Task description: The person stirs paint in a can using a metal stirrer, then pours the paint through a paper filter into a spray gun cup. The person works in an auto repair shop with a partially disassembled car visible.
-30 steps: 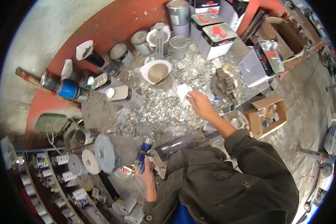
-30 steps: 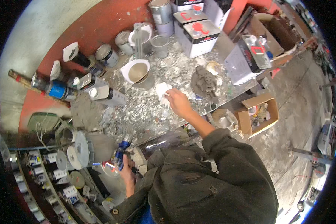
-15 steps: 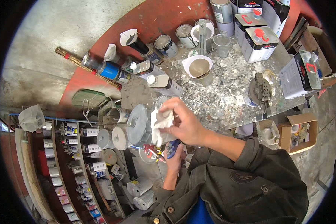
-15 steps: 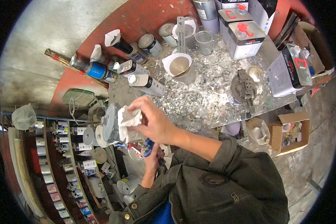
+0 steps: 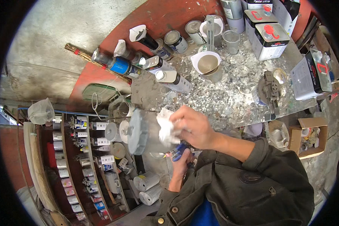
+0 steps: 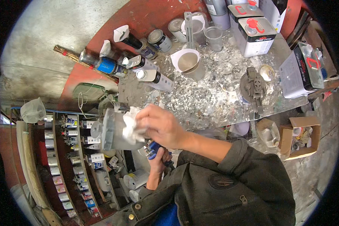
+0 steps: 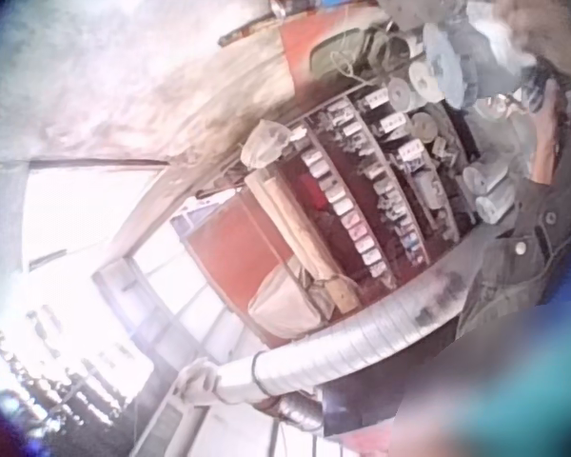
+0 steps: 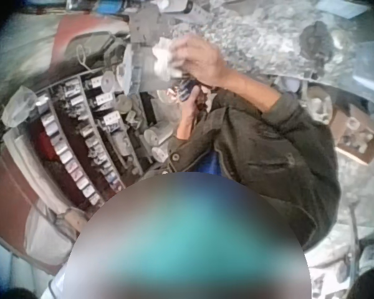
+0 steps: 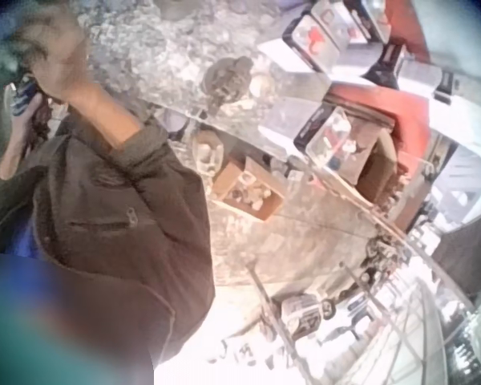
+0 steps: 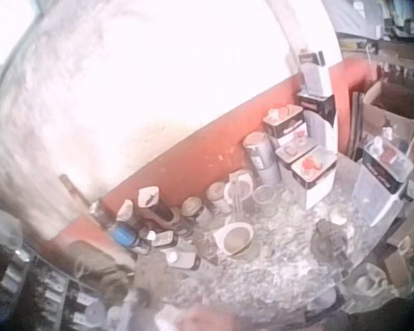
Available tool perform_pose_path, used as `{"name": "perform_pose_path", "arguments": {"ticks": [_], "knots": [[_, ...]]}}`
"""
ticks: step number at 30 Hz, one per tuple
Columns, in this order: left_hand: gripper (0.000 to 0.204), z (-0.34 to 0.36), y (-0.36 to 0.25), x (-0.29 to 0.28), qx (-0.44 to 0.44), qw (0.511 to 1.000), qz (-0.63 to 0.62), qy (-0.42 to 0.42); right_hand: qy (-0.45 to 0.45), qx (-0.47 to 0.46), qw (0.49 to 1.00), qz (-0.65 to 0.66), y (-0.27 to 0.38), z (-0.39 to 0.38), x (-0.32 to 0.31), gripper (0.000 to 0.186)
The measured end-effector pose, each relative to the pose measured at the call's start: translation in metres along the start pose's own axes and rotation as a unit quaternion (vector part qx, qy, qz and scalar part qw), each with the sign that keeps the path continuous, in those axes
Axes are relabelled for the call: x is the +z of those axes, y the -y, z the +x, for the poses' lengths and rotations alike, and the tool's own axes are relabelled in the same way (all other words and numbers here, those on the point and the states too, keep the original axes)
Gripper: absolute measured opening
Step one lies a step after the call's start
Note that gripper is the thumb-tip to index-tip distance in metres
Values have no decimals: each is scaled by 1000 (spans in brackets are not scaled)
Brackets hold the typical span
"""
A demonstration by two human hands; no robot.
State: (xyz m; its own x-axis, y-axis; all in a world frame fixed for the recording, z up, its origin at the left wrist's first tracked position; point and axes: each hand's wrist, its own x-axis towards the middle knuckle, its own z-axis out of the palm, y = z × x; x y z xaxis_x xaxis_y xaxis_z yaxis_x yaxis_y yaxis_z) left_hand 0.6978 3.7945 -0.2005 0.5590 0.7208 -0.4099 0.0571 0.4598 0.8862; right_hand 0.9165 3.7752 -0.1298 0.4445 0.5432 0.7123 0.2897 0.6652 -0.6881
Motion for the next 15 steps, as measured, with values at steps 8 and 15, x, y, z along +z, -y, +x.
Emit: {"name": "perform_pose_path", "arguments": {"ticks": [8, 15], "knots": [[54, -9, -5, -19, 12, 994, 31, 102, 201, 361, 887, 208, -21, 6, 6, 18], [73, -2, -2, -39, -66, 978, -3, 200, 129, 375, 891, 220, -18, 47, 10, 20]]}}
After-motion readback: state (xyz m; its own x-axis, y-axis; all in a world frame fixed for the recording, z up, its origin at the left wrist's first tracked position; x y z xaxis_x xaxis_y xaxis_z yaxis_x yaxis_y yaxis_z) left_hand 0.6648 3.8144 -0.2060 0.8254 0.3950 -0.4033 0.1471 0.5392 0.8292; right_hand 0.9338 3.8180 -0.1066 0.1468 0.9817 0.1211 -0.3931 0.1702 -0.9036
